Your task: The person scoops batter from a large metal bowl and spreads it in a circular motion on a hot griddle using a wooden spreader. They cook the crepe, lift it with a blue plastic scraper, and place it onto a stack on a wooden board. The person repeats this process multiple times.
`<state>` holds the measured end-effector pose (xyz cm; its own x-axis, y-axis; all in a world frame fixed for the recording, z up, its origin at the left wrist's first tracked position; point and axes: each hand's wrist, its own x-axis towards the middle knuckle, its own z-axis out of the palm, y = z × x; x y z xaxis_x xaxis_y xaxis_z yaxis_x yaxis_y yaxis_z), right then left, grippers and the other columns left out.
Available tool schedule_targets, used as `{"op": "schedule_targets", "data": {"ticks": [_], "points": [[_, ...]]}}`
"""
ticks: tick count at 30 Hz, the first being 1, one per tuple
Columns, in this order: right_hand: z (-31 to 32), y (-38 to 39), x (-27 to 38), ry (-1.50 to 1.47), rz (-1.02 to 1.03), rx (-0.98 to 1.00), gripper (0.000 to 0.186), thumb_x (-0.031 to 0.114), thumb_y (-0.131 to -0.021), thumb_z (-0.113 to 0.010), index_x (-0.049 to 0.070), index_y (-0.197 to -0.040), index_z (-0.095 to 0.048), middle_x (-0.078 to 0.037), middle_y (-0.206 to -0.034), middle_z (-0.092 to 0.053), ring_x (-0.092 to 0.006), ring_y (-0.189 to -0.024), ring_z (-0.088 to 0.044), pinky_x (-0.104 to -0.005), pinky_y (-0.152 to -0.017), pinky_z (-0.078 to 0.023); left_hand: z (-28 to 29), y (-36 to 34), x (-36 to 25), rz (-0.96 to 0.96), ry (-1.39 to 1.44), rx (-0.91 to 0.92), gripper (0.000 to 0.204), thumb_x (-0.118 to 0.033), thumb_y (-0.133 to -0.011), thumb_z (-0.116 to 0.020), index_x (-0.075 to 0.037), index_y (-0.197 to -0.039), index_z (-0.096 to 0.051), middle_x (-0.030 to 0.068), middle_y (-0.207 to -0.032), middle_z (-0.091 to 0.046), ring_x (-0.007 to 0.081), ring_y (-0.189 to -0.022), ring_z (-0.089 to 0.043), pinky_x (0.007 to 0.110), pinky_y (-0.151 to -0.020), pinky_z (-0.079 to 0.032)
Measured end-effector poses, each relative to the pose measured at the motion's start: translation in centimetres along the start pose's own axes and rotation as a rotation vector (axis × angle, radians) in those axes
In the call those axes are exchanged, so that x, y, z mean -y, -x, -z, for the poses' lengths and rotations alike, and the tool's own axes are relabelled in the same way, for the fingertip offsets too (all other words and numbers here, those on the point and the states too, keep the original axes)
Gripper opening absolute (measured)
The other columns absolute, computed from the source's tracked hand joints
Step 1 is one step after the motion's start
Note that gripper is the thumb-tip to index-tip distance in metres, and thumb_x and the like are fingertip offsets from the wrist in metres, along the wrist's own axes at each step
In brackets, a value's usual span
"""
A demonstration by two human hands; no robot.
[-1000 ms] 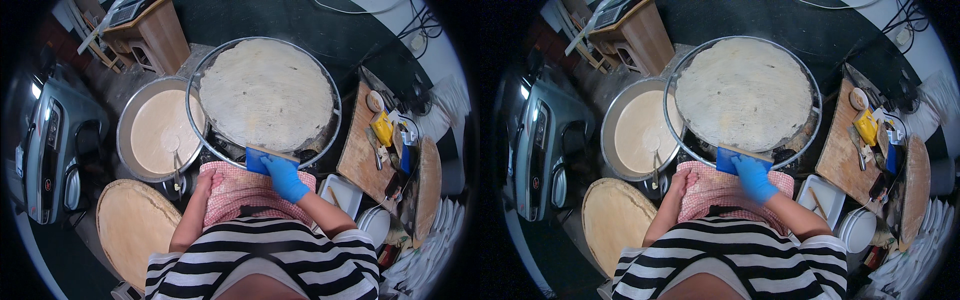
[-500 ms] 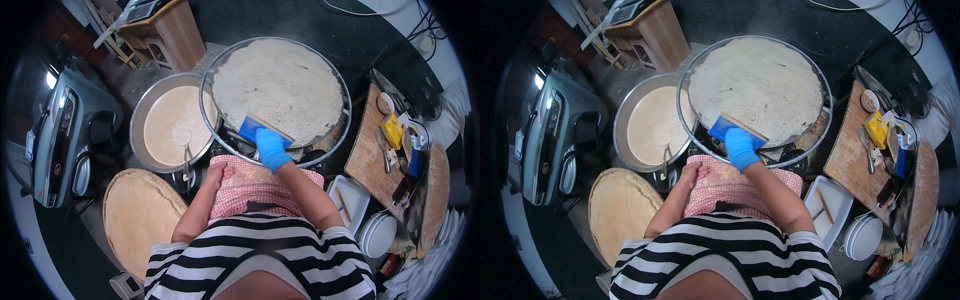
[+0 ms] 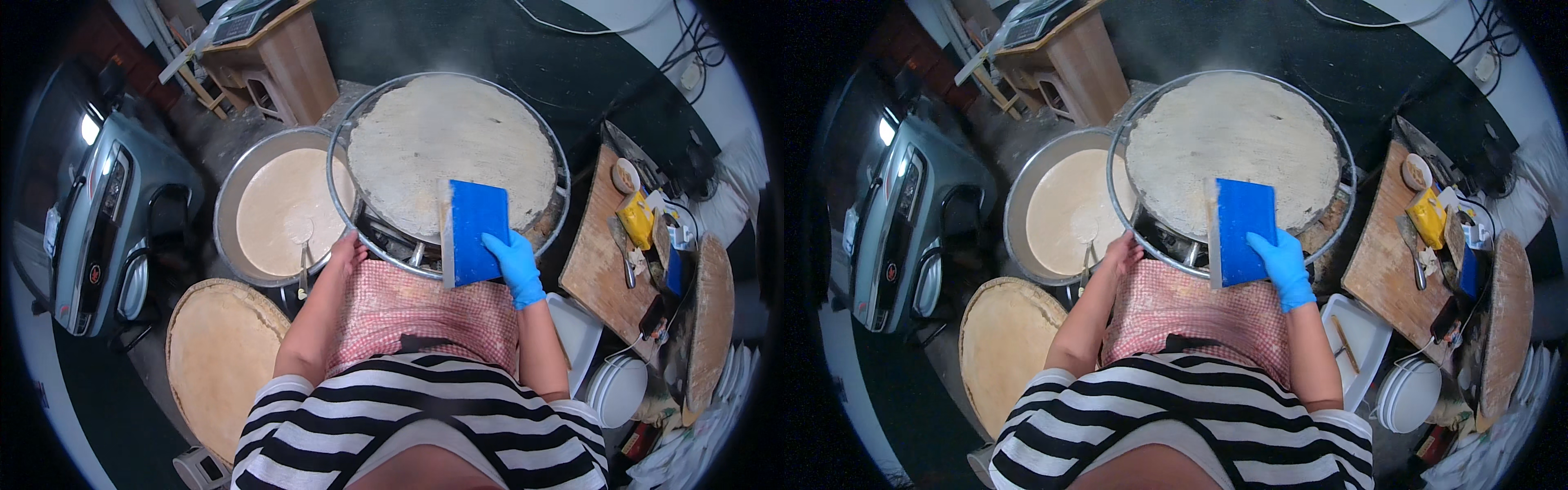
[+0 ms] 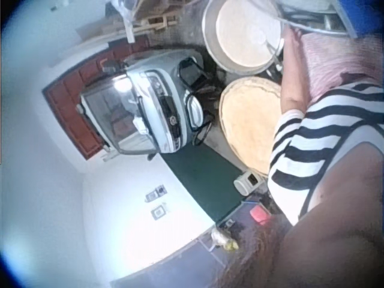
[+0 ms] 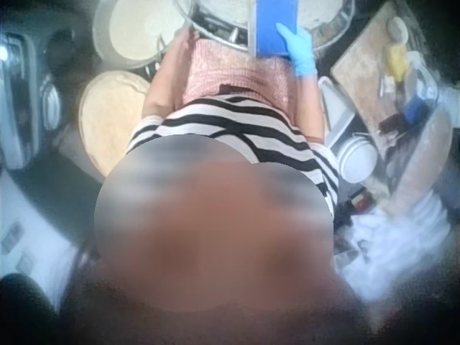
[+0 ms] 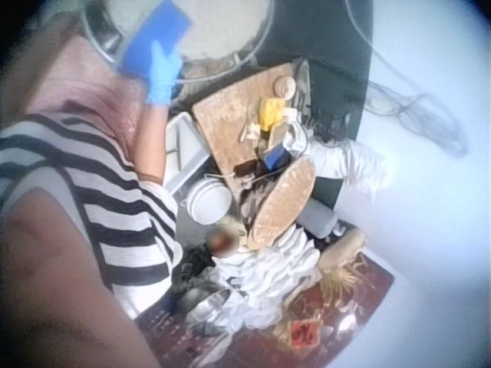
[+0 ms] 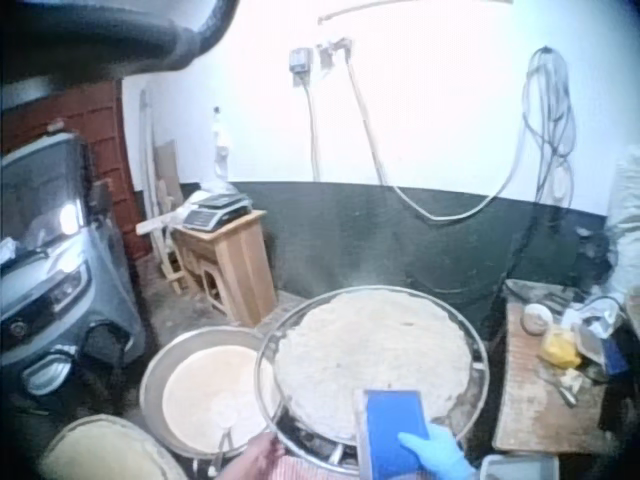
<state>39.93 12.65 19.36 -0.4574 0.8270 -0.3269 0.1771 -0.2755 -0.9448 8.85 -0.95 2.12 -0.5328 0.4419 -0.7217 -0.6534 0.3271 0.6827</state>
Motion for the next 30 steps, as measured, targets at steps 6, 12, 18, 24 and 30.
{"op": "schedule_targets", "data": {"ticks": [6, 12, 18, 24, 30], "points": [[2.8, 2.9, -4.9, -0.383, -0.073, -0.017, 0.033, 0.018, -0.080, -0.064, -0.001, -0.107, -0.058, -0.007, -0.098, -0.062, -0.0147, -0.084, -0.058, -0.0273, -0.078, -0.046, -1.0, -1.4, -0.9, -0.052, -0.080, 0.029, 0.022, -0.026, -0.091, -0.048, -0.006, -0.100, -0.050, 0.0061, -0.087, -0.064, 0.0179, -0.076, -0.064, 0.024, -0.055, -0.050], [3.1, 4.6, -8.8, -0.547, -0.105, -0.008, 0.032, 0.013, -0.079, -0.063, -0.001, -0.108, -0.057, -0.008, -0.099, -0.061, -0.0170, -0.086, -0.058, -0.0296, -0.080, -0.046, -1.6, -0.4, 0.3, -0.052, -0.047, 0.042, 0.025, -0.027, -0.092, -0.046, -0.005, -0.106, -0.047, 0.0076, -0.088, -0.062, 0.0209, -0.079, -0.063, 0.028, -0.058, -0.049], [3.8, 5.6, -13.1, -0.698, -0.081, -0.033, 0.039, 0.003, -0.078, -0.058, 0.005, -0.116, -0.049, -0.009, -0.104, -0.058, -0.0220, -0.092, -0.057, -0.0358, -0.081, -0.048, -5.1, 3.4, 5.2, -0.017, 0.093, 0.055, 0.025, -0.023, -0.092, -0.045, 0.001, -0.093, -0.049, 0.0119, -0.078, -0.059, 0.0227, -0.063, -0.060, 0.028, -0.047, -0.052], [4.1, 6.4, -17.0, -0.857, -0.044, -0.144, 0.056, -0.002, -0.075, -0.058, 0.013, -0.126, -0.039, -0.009, -0.112, -0.053, -0.0245, -0.097, -0.054, -0.0385, -0.082, -0.047, -10.8, 7.4, 12.1, 0.082, 0.097, 0.129, 0.024, -0.020, -0.089, -0.052, 0.003, -0.088, -0.055, 0.0134, -0.067, -0.061, 0.0148, -0.045, -0.051, 0.025, -0.037, -0.037], [5.4, 6.1, -20.2, -0.916, -0.136, -0.123, 0.055, 0.006, -0.078, -0.057, 0.017, -0.128, -0.036, -0.008, -0.115, -0.049, -0.0246, -0.102, -0.051, -0.0411, -0.086, -0.045, -9.4, 8.4, 12.2, 0.238, -0.222, 0.556, 0.028, -0.028, -0.085, -0.059, -0.002, -0.094, -0.060, 0.0069, -0.085, -0.063, 0.0142, -0.069, -0.060, 0.025, -0.053, -0.049]]}}
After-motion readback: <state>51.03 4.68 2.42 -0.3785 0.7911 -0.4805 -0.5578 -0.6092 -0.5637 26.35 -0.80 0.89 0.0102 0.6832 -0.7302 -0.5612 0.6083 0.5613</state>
